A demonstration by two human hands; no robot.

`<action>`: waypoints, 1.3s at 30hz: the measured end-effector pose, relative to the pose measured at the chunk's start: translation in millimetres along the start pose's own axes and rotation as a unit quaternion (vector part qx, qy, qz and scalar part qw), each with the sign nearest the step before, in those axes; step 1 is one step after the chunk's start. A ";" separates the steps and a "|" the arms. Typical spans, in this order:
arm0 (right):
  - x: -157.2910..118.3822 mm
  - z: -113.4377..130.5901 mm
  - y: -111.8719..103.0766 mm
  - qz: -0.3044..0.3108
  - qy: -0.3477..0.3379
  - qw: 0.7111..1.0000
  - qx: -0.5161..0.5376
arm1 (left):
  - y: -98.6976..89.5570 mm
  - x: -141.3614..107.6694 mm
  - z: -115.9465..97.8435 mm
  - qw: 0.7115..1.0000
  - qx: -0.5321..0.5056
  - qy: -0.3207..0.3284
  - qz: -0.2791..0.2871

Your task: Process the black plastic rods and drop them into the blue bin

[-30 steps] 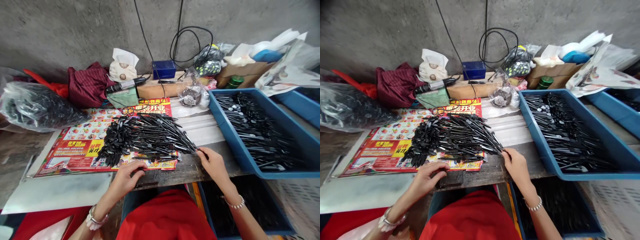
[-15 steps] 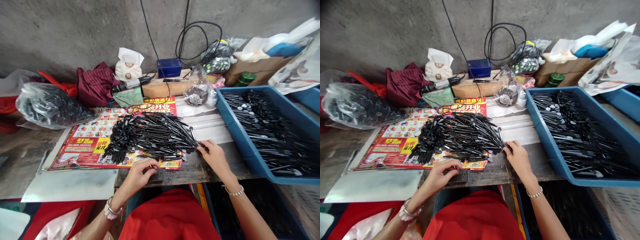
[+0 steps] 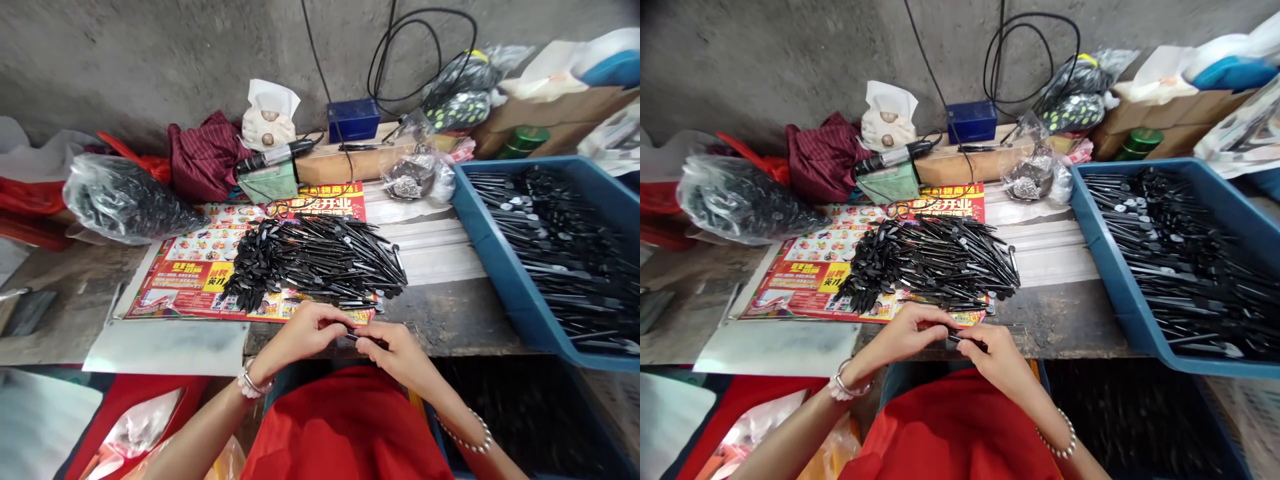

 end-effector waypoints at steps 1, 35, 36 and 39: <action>-0.2 -0.4 1.9 0.012 0.007 1.000 0.001 | 0.5 -1.3 1.6 1.000 0.007 -0.004 0.015; -7.2 10.5 10.6 -0.092 -0.045 0.992 -0.071 | 4.8 -18.9 24.4 0.986 0.099 0.125 -0.038; -9.7 11.3 12.3 -0.116 -0.064 0.987 -0.091 | 5.5 -20.0 23.7 0.989 0.084 0.118 -0.041; -17.6 13.9 19.5 -0.179 -0.114 0.963 -0.165 | 7.9 -23.2 24.4 0.991 0.057 0.108 -0.057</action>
Point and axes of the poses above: each hand's wrist, its own x-axis towards the middle knuckle, its own y-axis out of the palm, z = x × y, the point moved 1 cm from there along x, towards the middle knuckle, and after that the axes turned 11 degrees about -x, right-handed, at the moved point
